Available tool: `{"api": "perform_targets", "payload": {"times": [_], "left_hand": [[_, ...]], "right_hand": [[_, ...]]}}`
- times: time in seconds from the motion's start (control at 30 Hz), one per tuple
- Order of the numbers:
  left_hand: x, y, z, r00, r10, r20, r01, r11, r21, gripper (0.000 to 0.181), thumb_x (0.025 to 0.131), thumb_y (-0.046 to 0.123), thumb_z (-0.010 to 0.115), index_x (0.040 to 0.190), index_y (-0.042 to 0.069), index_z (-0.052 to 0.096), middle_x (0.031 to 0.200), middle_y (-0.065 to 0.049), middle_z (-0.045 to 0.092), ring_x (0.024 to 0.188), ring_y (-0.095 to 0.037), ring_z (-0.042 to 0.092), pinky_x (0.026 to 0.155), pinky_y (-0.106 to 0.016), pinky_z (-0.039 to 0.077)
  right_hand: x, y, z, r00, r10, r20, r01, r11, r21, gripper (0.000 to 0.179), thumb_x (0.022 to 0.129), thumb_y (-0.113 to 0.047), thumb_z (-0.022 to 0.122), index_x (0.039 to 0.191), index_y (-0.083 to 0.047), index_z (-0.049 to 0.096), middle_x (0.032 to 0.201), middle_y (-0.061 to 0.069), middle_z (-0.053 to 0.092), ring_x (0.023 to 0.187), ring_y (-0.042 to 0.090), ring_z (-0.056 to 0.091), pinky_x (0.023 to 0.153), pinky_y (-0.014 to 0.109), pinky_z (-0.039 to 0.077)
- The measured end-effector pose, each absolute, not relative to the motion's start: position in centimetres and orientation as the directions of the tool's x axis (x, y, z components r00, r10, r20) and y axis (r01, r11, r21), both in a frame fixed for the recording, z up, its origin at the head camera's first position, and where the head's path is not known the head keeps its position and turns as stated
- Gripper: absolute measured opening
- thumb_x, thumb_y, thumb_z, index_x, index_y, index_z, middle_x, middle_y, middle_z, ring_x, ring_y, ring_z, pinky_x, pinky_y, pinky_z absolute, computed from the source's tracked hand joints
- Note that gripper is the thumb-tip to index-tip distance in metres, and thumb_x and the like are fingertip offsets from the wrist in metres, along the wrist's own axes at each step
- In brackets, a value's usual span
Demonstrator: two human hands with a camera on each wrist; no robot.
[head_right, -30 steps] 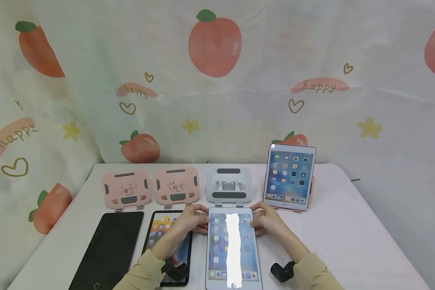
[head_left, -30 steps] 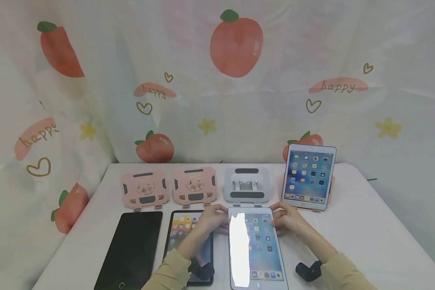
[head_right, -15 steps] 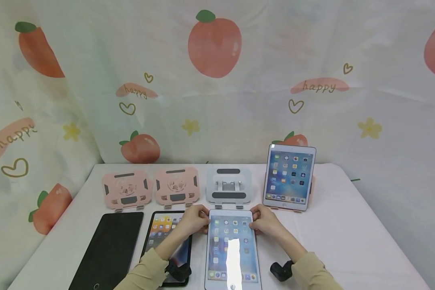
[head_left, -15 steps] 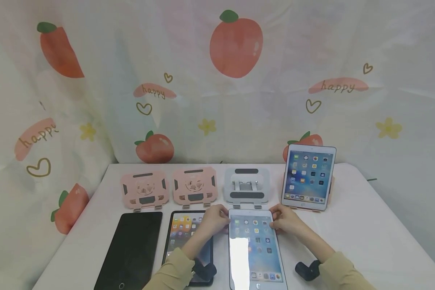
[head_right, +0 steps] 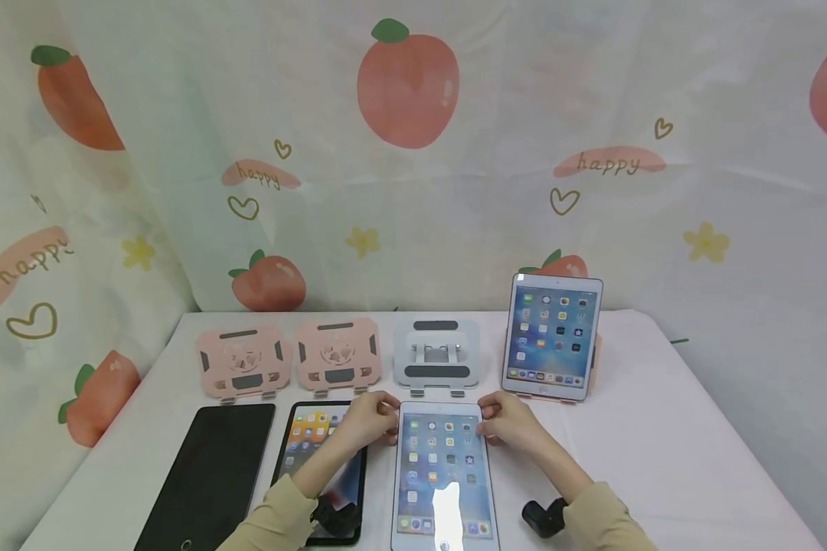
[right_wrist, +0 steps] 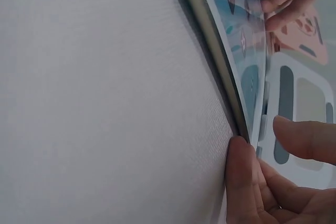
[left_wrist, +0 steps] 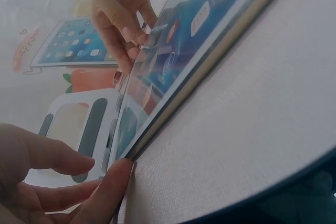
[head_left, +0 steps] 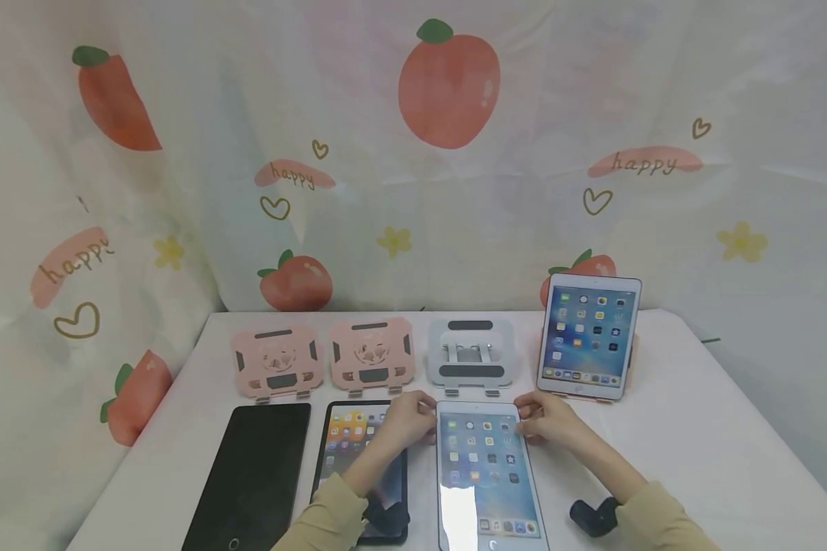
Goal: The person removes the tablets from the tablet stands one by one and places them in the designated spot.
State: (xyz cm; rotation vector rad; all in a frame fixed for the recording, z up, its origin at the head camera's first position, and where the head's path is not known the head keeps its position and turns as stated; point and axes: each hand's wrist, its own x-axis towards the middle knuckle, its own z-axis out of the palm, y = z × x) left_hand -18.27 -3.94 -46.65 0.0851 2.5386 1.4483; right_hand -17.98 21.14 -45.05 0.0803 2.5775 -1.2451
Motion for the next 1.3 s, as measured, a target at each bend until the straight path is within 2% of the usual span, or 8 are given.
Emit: {"api": "perform_targets", "payload": {"times": [0.27,0.57,0.9,1.13,1.3], "left_hand": [[-17.9,-3.6,-46.3,-0.975,0.199,-0.099,0.023,0.534,0.845,0.026,0.081,0.007,0.063,0.107,0.002,0.066,0.081,-0.004,0.064,0.062,-0.010,0.056,0.053,-0.022,0.047],[-17.8,-2.6,-45.6,-0.963,0.264,-0.048,0.103,0.527,0.844,0.021,0.087,0.014,0.060,0.105,0.005,0.067,0.085,-0.006,0.066,0.063,-0.010,0.056,0.055,-0.022,0.047],[-18.2,-0.9,-45.1,-0.954,0.298,-0.029,0.143,0.539,0.830,0.020,0.086,0.016,0.061,0.102,0.007,0.069,0.087,-0.007,0.068,0.071,-0.010,0.056,0.058,-0.023,0.047],[-18.6,0.0,-44.6,-0.946,0.322,-0.032,0.145,0.511,0.847,0.019,0.088,0.018,0.061,0.103,0.009,0.069,0.088,-0.004,0.067,0.071,-0.008,0.056,0.061,-0.021,0.045],[-19.0,0.9,-44.1,-0.941,0.337,-0.021,0.156,0.489,0.858,0.020,0.090,0.019,0.060,0.106,0.008,0.068,0.089,-0.005,0.067,0.067,-0.007,0.057,0.059,-0.020,0.046]], "right_hand": [[-17.4,21.9,-44.6,-0.958,-0.102,-0.267,0.156,0.596,-0.788,0.048,0.082,-0.004,0.067,0.125,0.008,0.052,0.101,0.013,0.060,0.084,0.016,0.060,0.073,0.033,0.058],[-17.0,23.2,-44.3,-0.969,-0.103,-0.224,0.106,0.647,-0.755,0.039,0.086,-0.008,0.064,0.121,0.006,0.056,0.098,0.012,0.064,0.080,0.015,0.061,0.069,0.032,0.057],[-16.5,24.8,-43.9,-0.980,-0.080,-0.182,0.079,0.683,-0.726,0.036,0.087,-0.009,0.063,0.119,0.006,0.057,0.098,0.014,0.066,0.082,0.017,0.062,0.071,0.033,0.055],[-16.2,26.3,-43.9,-0.992,-0.079,-0.098,0.014,0.702,-0.712,0.034,0.085,-0.006,0.062,0.116,0.006,0.060,0.102,0.017,0.066,0.084,0.017,0.061,0.066,0.022,0.051],[-16.3,27.1,-43.7,-0.998,-0.055,-0.034,-0.016,0.723,-0.690,0.028,0.085,-0.004,0.061,0.112,0.005,0.062,0.100,0.017,0.067,0.084,0.018,0.060,0.065,0.019,0.049]]}}
